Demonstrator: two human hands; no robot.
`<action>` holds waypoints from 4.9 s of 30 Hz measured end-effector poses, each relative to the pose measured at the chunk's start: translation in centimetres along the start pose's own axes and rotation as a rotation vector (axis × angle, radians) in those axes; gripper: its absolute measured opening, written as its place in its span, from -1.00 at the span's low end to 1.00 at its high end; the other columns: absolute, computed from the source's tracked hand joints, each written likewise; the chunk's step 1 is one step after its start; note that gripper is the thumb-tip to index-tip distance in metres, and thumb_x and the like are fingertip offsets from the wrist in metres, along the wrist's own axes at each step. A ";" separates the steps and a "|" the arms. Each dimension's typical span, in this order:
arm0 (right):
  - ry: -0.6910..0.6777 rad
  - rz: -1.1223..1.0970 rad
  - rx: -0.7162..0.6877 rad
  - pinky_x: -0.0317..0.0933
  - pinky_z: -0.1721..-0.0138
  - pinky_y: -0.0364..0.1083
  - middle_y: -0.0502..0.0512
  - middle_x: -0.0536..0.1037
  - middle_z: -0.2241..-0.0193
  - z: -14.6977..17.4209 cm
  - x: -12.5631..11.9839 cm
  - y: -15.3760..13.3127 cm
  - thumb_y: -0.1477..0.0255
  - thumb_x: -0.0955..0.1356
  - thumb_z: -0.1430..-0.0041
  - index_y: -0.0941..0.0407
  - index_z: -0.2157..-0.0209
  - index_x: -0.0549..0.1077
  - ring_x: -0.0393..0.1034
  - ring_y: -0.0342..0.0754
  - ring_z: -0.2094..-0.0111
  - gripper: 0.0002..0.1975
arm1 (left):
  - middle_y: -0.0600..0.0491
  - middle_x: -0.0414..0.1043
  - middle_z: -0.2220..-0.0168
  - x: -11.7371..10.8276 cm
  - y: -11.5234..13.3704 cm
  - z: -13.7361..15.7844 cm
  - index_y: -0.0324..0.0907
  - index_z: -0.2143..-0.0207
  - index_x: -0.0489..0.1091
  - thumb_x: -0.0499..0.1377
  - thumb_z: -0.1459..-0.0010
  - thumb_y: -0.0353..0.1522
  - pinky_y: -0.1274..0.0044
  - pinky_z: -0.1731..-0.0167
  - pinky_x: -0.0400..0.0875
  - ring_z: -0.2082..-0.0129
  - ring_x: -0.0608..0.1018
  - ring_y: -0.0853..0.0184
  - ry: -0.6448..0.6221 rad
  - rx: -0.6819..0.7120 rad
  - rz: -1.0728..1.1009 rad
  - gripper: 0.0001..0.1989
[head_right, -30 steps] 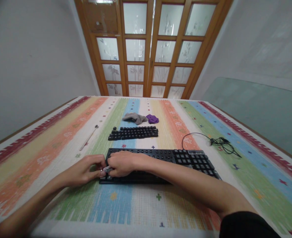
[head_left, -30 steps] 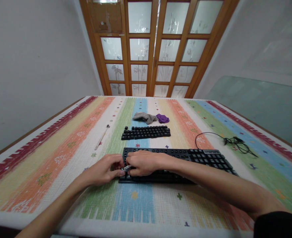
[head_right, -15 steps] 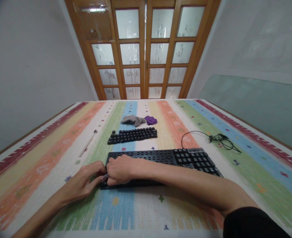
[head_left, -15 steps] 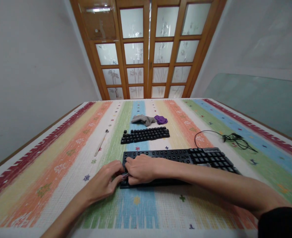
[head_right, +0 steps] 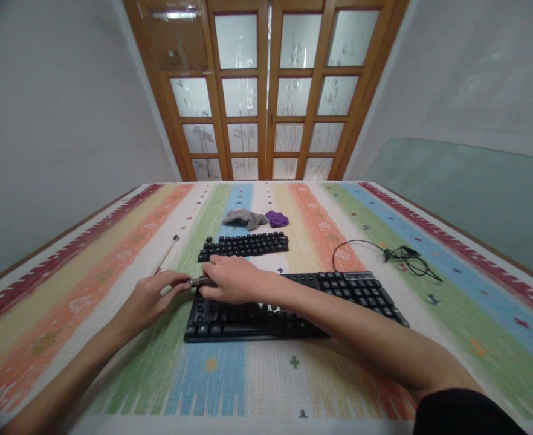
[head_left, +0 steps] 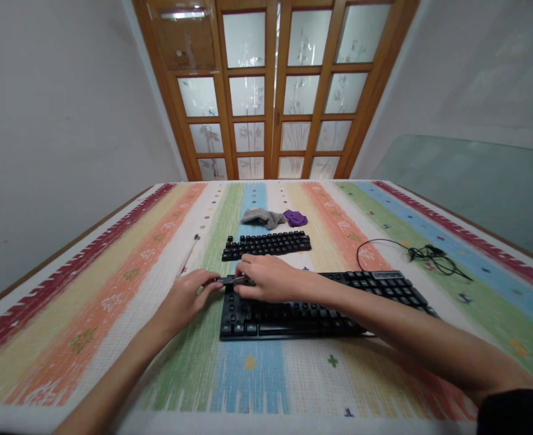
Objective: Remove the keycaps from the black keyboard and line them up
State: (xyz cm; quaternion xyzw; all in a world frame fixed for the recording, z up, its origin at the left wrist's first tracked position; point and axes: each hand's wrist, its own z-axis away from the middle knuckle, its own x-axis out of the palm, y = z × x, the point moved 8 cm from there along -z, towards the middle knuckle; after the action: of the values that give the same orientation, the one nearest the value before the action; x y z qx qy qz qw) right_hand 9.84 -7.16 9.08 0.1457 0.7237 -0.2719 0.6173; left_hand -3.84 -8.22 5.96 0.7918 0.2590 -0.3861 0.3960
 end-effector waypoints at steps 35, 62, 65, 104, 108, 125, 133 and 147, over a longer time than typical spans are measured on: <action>-0.009 0.003 0.338 0.13 0.36 -0.12 0.25 0.64 0.32 -4.0 3.2 6.3 0.31 0.33 -0.23 0.17 0.36 0.60 0.51 0.07 0.25 -0.73 | 0.07 0.41 0.43 3.3 -3.4 -2.9 -0.21 0.29 0.49 0.23 -0.18 -0.36 0.49 0.33 0.35 0.43 0.45 0.33 0.046 -0.157 -0.017 -0.90; 0.087 -0.423 0.101 0.03 0.44 -0.12 -0.04 0.36 0.54 2.6 -5.7 3.8 0.34 0.26 -0.32 0.16 0.35 0.37 0.20 -0.15 0.51 -0.79 | 0.10 0.36 0.45 2.8 -4.1 -3.2 -0.21 0.28 0.43 0.25 -0.12 -0.23 0.49 0.38 0.30 0.44 0.42 0.31 0.139 -0.262 -0.076 -0.78; 0.073 -0.539 0.121 0.08 0.45 -0.14 -0.04 0.40 0.53 2.8 -4.9 3.5 0.33 0.29 -0.29 0.15 0.32 0.39 0.22 -0.16 0.51 -0.82 | 0.09 0.36 0.46 2.8 -4.1 -3.2 -0.21 0.33 0.42 0.29 -0.08 -0.17 0.49 0.37 0.29 0.44 0.42 0.31 0.177 -0.284 -0.100 -0.72; 0.164 -0.835 0.276 0.29 0.42 -0.14 0.04 0.58 0.51 6.1 1.0 1.4 0.23 0.38 -0.23 0.13 0.37 0.43 0.49 -0.10 0.48 -0.75 | 0.03 0.38 0.61 2.1 -1.2 -1.3 -0.17 0.66 0.27 0.00 -0.32 -0.16 0.47 0.47 0.16 0.59 0.36 0.33 0.113 -0.244 -0.198 -0.50; 0.221 -0.813 0.277 0.27 0.43 -0.15 0.02 0.55 0.52 5.7 1.4 0.8 0.21 0.36 -0.24 0.13 0.36 0.44 0.44 -0.12 0.51 -0.74 | -0.01 0.45 0.58 3.5 -0.8 -1.3 -0.17 0.63 0.37 -0.03 -0.34 -0.17 0.49 0.47 0.19 0.55 0.43 0.29 -0.014 -0.203 -0.181 -0.49; 0.045 -0.800 0.410 0.13 0.56 -0.20 -0.06 0.42 0.66 0.4 3.6 3.6 0.28 0.22 -0.37 0.15 0.43 0.34 0.29 -0.20 0.66 -0.68 | 0.03 0.39 0.60 3.7 -0.3 -1.2 -0.17 0.62 0.34 0.00 -0.34 -0.22 0.51 0.48 0.15 0.56 0.40 0.33 -0.065 -0.151 -0.173 -0.53; 0.076 -0.941 0.312 0.12 0.59 -0.22 -0.05 0.45 0.60 1.3 2.9 4.0 0.26 0.25 -0.35 0.15 0.39 0.34 0.26 -0.25 0.67 -0.71 | 0.14 0.30 0.62 2.0 1.1 -1.0 -0.20 0.44 0.43 0.12 -0.21 -0.26 0.55 0.52 0.19 0.61 0.31 0.42 0.003 -0.146 0.197 -0.76; 0.194 -0.916 0.036 0.17 0.55 -0.22 -0.08 0.38 0.52 4.3 -1.5 1.2 0.26 0.23 -0.38 0.16 0.29 0.39 0.27 -0.26 0.62 -0.73 | 0.18 0.25 0.52 3.7 3.2 -1.0 -0.22 0.16 0.49 0.27 -0.07 -0.11 0.59 0.50 0.14 0.52 0.28 0.45 -0.391 -0.275 0.675 -0.60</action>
State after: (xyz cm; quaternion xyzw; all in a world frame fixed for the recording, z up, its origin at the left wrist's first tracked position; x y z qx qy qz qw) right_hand 14.28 -8.44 9.86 -0.1534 0.7630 -0.5141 0.3606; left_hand 0.96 -8.82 4.71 0.6837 -0.0463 -0.3393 0.6444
